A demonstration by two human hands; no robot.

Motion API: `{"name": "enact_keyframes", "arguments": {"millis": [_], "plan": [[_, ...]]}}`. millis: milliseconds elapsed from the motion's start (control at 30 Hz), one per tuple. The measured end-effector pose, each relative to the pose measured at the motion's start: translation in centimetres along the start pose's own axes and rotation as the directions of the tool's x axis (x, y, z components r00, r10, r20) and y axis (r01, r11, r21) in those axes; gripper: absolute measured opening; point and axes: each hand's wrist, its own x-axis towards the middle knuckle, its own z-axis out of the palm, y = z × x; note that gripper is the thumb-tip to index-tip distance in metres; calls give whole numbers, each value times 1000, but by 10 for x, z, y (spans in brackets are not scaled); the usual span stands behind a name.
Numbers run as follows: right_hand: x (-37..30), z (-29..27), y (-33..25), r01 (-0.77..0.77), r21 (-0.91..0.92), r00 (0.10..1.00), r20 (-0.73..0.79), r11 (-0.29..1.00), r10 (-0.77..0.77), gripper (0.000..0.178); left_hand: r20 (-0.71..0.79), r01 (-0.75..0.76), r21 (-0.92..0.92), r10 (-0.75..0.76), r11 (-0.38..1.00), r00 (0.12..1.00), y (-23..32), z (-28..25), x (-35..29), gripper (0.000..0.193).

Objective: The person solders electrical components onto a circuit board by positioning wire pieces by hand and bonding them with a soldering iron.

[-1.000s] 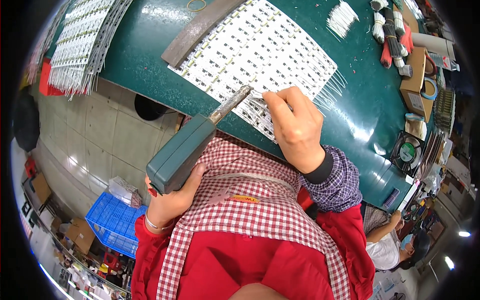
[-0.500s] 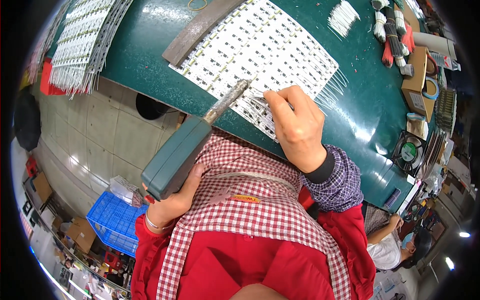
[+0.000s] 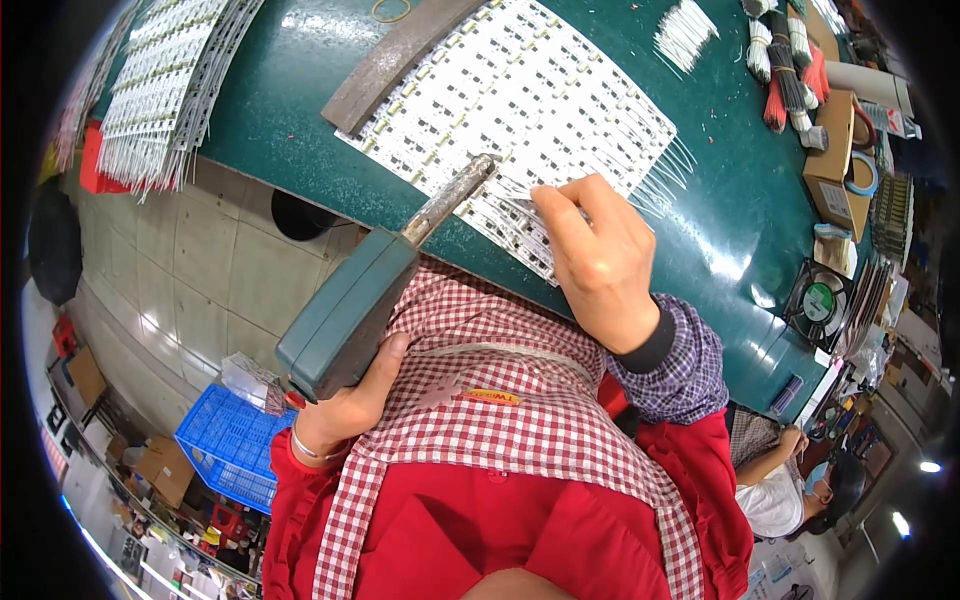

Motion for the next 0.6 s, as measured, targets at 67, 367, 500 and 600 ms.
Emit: {"name": "enact_keyframes", "arguments": {"millis": [67,367,500,600], "plan": [[3,-14,-6,-6,-73,1000,18,997,7,28,-58,10,-1,-11,1000,998,6,5,4,28],[9,2,4,2,18,1000,-30,1000,-2,29,-68,81,67,-77,994,995,-3,5,3,19],[6,8,6,-8,-1,999,-33,1000,8,27,-106,8,103,3,995,994,-4,8,7,20],[7,9,7,2,-3,999,-37,1000,-2,27,37,-5,99,2,995,999,-10,1,1,37]]}}
